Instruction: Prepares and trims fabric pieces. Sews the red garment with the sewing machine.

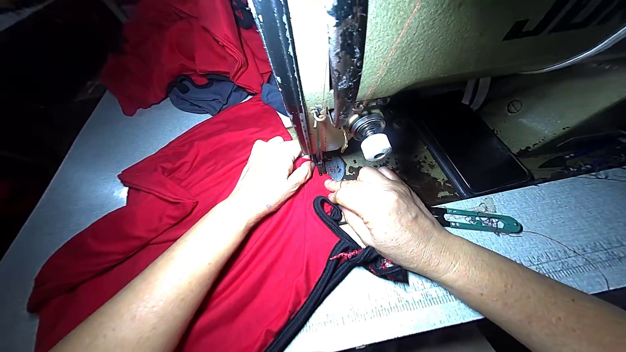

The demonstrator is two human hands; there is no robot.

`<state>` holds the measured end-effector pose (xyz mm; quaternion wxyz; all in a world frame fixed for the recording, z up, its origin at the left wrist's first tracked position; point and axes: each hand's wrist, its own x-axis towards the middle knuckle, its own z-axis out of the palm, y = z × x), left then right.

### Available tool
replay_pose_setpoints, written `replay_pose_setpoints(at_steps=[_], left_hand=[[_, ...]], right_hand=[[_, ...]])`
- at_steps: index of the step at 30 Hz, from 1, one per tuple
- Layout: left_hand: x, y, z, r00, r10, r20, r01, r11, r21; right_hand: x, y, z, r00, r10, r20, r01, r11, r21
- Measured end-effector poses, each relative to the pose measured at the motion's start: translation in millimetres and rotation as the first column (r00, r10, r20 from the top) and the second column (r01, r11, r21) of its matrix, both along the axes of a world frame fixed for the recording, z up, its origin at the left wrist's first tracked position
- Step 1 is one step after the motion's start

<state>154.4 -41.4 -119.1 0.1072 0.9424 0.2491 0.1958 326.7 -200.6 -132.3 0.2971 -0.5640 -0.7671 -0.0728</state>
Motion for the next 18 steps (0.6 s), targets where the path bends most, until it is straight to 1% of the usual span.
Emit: replay_pose_setpoints(at_steps=[8,18], left_hand=[[1.0,3.1,-1.4,1.000,0.018,0.000,-0.018,0.999,0.029],[2.2,2.7,0.6,0.999,0.041,-0.021,-0.041,0.999,0.002]], right_hand=[[-0.3,0.9,0.6,1.000,-0.016,0.001,0.016,0.999,-0.035],[0.4,2.1,-0.1,1.000,-0.007,-0.022,0.006,0.999,-0.032]])
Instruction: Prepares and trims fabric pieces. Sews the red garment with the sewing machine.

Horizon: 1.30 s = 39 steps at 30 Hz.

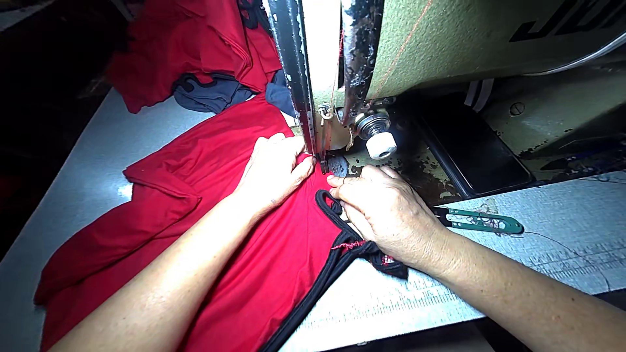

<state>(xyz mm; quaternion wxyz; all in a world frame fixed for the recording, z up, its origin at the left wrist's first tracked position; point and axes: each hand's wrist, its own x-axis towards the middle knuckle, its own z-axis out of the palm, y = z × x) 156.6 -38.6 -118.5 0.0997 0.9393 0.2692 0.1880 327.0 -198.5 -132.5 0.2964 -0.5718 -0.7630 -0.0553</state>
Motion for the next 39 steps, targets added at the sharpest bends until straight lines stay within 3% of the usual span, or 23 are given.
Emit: replay_pose_setpoints(at_steps=[4,8,11,13,14,16,19,22,24,27,30,32,34,39], left_hand=[[2,-5,4,0.999,0.040,0.006,-0.040,0.998,0.050],[-1,-52,43,0.951,0.247,-0.186,-0.223,0.964,0.141],[-21,-91,55,0.766,0.385,-0.515,-0.389,0.915,0.106],[-37,-92,47,0.643,0.442,-0.625,-0.456,0.877,0.151],[-45,-81,44,0.641,0.461,-0.614,-0.469,0.868,0.162],[-62,-46,41,0.726,0.426,-0.539,-0.419,0.896,0.145],[-89,17,30,0.868,0.248,-0.430,-0.239,0.968,0.077],[-99,44,32,0.873,0.158,-0.461,-0.185,0.983,-0.013],[-91,36,41,0.875,0.173,-0.453,-0.145,0.985,0.094],[-55,-17,56,0.963,0.058,-0.262,-0.006,0.981,0.195],[-22,-58,42,0.995,-0.077,-0.066,0.082,0.994,0.074],[-16,-64,21,0.999,-0.029,-0.045,0.026,0.998,-0.060],[-19,-64,7,1.000,0.026,-0.005,-0.026,0.995,-0.095],[-21,-58,3,0.982,0.064,0.179,-0.019,0.970,-0.242]], right_hand=[[0,-1,0,1.000,-0.001,-0.008,0.001,1.000,-0.009],[1,0,-1,1.000,0.007,-0.027,-0.007,1.000,-0.009],[0,-1,-1,1.000,0.004,-0.025,-0.005,1.000,-0.030],[-1,-2,-1,0.999,0.010,-0.031,-0.011,0.999,-0.030],[-1,-1,-1,0.999,0.016,-0.035,-0.017,0.999,-0.028],[-1,-2,-1,0.999,0.024,-0.035,-0.025,0.999,-0.032],[-2,-1,-2,0.999,0.037,-0.007,-0.038,0.998,-0.049],[-3,0,-2,0.998,0.039,0.039,-0.038,0.999,-0.032],[-1,0,-2,0.998,0.046,0.040,-0.044,0.998,-0.046],[-2,0,-4,0.998,0.062,0.013,-0.062,0.997,-0.041],[-2,0,-4,0.998,0.057,-0.022,-0.057,0.998,-0.034],[-1,-1,-4,0.997,0.052,-0.052,-0.054,0.998,-0.040],[0,-2,-4,0.994,0.037,-0.102,-0.041,0.998,-0.037],[2,-1,-4,0.984,0.019,-0.178,-0.026,0.999,-0.037]])
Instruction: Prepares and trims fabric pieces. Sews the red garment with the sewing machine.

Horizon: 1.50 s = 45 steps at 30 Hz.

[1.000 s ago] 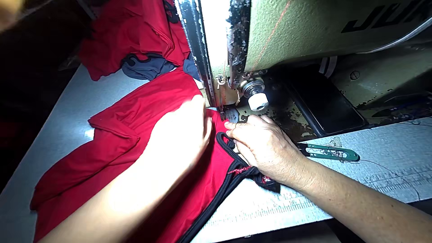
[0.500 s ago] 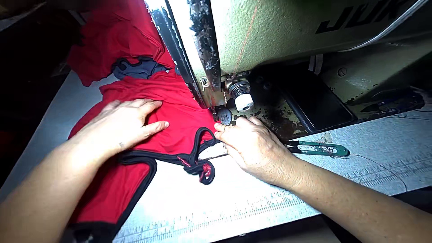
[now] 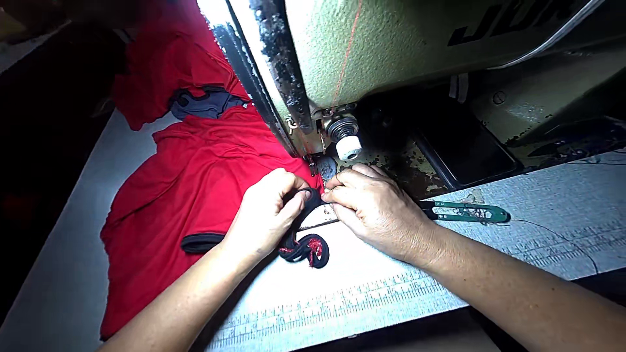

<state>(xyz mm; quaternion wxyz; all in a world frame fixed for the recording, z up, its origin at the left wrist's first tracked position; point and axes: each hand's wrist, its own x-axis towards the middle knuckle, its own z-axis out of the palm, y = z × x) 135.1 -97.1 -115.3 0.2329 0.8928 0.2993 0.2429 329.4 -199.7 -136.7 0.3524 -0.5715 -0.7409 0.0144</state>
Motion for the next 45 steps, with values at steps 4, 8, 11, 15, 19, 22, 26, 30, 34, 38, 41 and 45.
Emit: replay_pose_setpoints(at_steps=[4,8,11,15,19,22,26,30,34,38,41,45], left_hand=[[6,-1,7,0.982,0.149,0.120,-0.108,0.950,-0.295],[8,-3,7,0.977,0.182,0.114,-0.137,0.938,-0.320],[6,-3,3,0.991,0.117,0.069,-0.102,0.975,-0.196],[4,-2,-2,0.998,-0.040,0.046,0.038,0.997,0.060],[5,-2,-1,0.994,-0.021,0.107,0.029,0.997,-0.074],[5,-2,-1,0.996,-0.012,0.089,0.021,0.995,-0.099],[3,2,-1,0.996,-0.086,0.017,0.087,0.996,-0.012],[2,7,4,0.996,-0.066,0.052,0.073,0.989,-0.132],[3,7,7,0.997,-0.013,0.081,0.032,0.973,-0.231],[5,8,8,0.997,0.020,0.079,-0.002,0.974,-0.227],[5,9,8,0.995,0.048,0.093,-0.024,0.971,-0.236],[5,8,4,0.988,0.050,0.150,-0.011,0.968,-0.250]], right_hand=[[0,1,1,1.000,0.016,0.020,-0.016,1.000,0.006],[-1,1,1,0.999,0.015,0.042,-0.015,1.000,0.003],[-1,1,2,0.999,0.024,0.043,-0.023,0.999,-0.026],[2,2,4,0.998,0.051,0.024,-0.050,0.998,-0.034],[5,3,5,0.996,0.086,0.024,-0.085,0.996,-0.034],[6,3,5,0.997,0.083,0.007,-0.083,0.996,-0.046],[6,2,4,0.998,0.064,-0.004,-0.064,0.997,-0.040],[6,2,5,0.999,0.049,-0.022,-0.050,0.998,-0.029],[5,2,4,0.999,0.032,-0.039,-0.034,0.998,-0.049],[5,1,3,0.999,0.047,0.010,-0.046,0.998,-0.030],[4,2,5,0.997,0.010,0.071,-0.007,0.999,-0.046],[6,3,6,0.997,0.023,0.073,-0.019,0.998,-0.056]])
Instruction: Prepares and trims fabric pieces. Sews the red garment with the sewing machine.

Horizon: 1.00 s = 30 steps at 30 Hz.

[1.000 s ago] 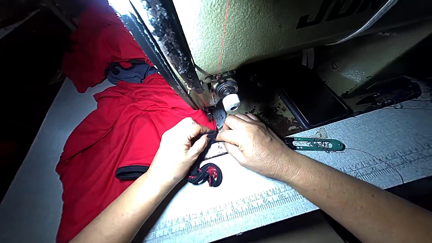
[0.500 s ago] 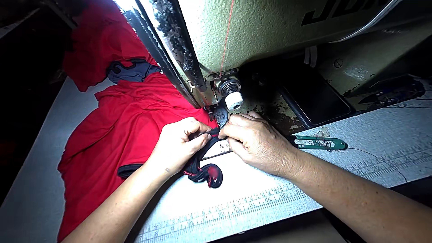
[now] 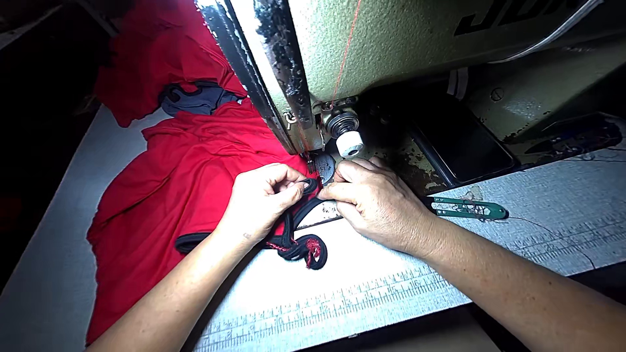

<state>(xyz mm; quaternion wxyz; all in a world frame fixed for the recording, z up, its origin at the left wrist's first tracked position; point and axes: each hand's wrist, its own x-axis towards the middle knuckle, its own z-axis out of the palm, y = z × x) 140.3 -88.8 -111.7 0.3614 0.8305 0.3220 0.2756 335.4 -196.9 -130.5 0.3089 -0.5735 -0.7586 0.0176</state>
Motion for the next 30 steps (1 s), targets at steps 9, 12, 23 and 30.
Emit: replay_pose_setpoints(at_steps=[9,12,23,30], left_hand=[[-2,-3,3,0.999,-0.030,0.042,0.035,0.992,-0.122],[-2,-3,-4,0.992,-0.126,-0.015,0.127,0.988,0.088],[-3,-4,-9,0.975,-0.184,-0.122,0.216,0.911,0.352],[-3,-1,-8,0.972,-0.223,-0.072,0.231,0.964,0.130]], right_hand=[[9,1,1,0.992,0.119,-0.053,-0.121,0.992,-0.041],[9,1,1,0.991,0.118,-0.061,-0.121,0.991,-0.049],[10,1,2,0.990,0.124,-0.070,-0.127,0.991,-0.040],[11,3,0,0.972,0.085,-0.217,-0.105,0.991,-0.083]])
